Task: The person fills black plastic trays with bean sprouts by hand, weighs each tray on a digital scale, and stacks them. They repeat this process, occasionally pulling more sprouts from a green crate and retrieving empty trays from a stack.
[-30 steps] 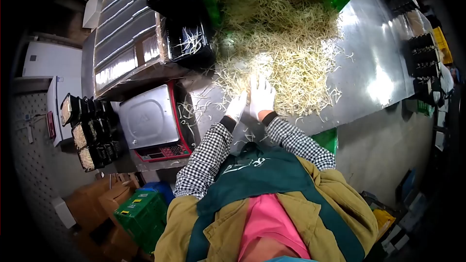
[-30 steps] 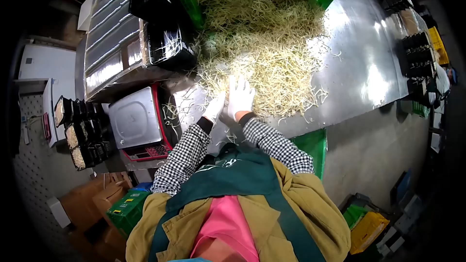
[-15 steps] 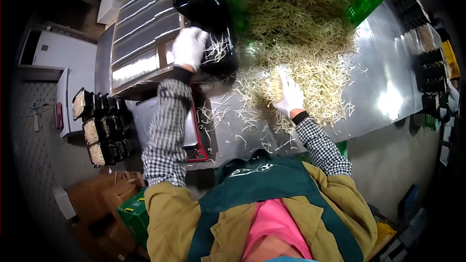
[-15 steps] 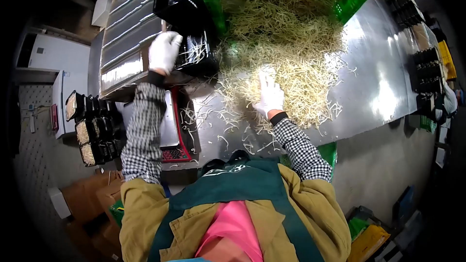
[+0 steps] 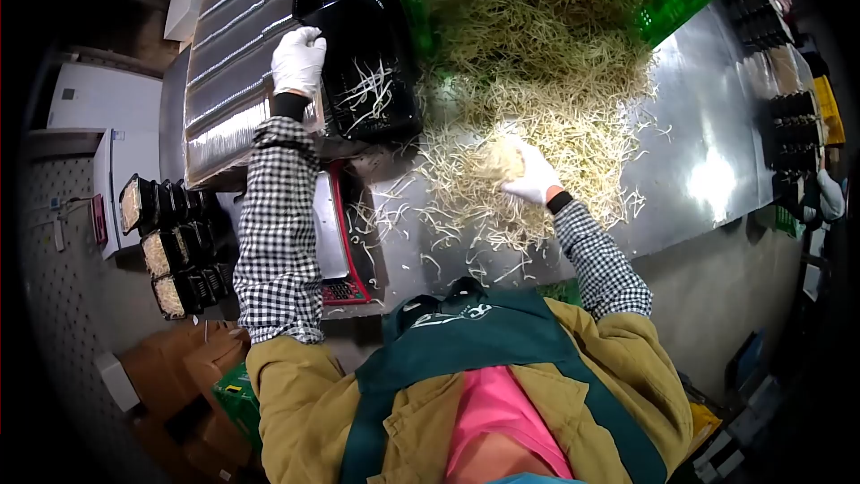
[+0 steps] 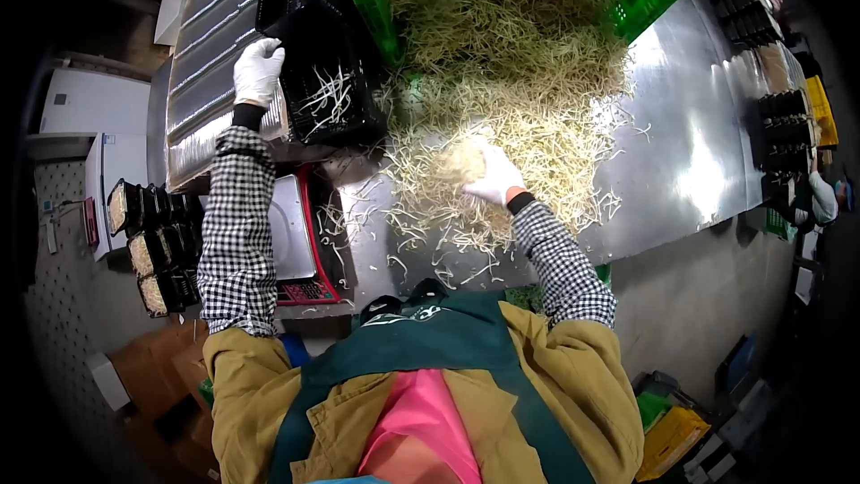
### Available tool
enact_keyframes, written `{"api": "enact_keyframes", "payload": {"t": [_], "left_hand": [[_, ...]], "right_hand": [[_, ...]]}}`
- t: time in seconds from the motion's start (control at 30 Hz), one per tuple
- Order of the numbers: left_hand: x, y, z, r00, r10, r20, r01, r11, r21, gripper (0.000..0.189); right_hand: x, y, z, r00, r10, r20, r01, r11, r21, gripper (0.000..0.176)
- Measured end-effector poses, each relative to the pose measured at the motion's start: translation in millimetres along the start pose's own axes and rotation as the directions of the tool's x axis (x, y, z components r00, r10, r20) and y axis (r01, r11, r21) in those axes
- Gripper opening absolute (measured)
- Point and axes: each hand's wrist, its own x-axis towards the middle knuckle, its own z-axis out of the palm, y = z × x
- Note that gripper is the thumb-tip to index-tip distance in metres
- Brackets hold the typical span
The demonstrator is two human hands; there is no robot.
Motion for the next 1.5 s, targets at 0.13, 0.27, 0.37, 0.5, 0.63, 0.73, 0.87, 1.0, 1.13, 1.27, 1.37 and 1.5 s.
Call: {"api": "enact_keyframes", "payload": {"t": [0.13,0.27,0.37,0.5,0.63,0.73,0.87,1.0,1.13,1.27,1.37,1.5], "left_hand": [[-5,-5,-51,0.982,0.085,0.17,0.019,0.846,-0.532,0.028],[-32,13,-93,0.942,-0.171,0.29,0.307,0.79,-0.531,0.032],[-34,-19,-66,0.979,-0.084,0.184,0.181,0.771,-0.611,0.031],[-39,-5,-89,0.958,-0.162,0.236,0.285,0.614,-0.736,0.021],[-78,30,-141,0.969,-0.148,0.197,0.246,0.587,-0.771,0.014],[-123,36,-147,0.979,-0.184,0.088,0.194,0.709,-0.678,0.013],[-201,47,-120,0.995,-0.089,-0.051,0.042,0.807,-0.589,0.035],[-261,57,-70,1.0,0.012,-0.024,-0.024,0.828,-0.56,0.05],[-295,31,-88,0.956,0.001,0.295,0.249,0.533,-0.809,0.057],[-331,-65,-101,0.912,-0.163,0.377,0.385,0.656,-0.649,0.024],[-352,-135,-124,0.795,-0.215,0.568,0.578,0.554,-0.599,0.034],[-381,-192,-136,0.788,-0.112,0.605,0.604,-0.048,-0.796,0.067]], "right_hand": [[-24,5,-38,0.991,0.066,0.119,-0.132,0.653,0.745,0.086],[-53,12,-62,0.976,0.173,0.133,-0.206,0.527,0.824,0.053],[-61,19,-73,0.982,0.158,0.101,-0.176,0.59,0.788,0.037],[-74,2,-84,0.993,0.034,0.117,-0.116,0.546,0.83,0.051],[-87,-21,-118,0.977,-0.022,0.214,-0.174,0.501,0.847,0.075],[-93,-44,-160,0.925,-0.098,0.368,-0.231,0.623,0.747,0.088],[-53,-116,-161,0.591,-0.619,0.517,0.15,0.715,0.683,0.103],[-22,-213,-103,0.429,-0.525,0.735,0.424,0.836,0.349,0.089],[-26,-303,-7,0.784,-0.192,0.59,0.578,0.573,-0.581,0.103],[-25,-330,102,0.716,-0.516,0.47,0.673,0.333,-0.66,0.088],[-5,-336,188,0.547,-0.758,0.355,0.777,0.302,-0.552,0.077],[19,-347,266,0.529,-0.765,0.368,0.813,0.332,-0.479,0.071]]}}
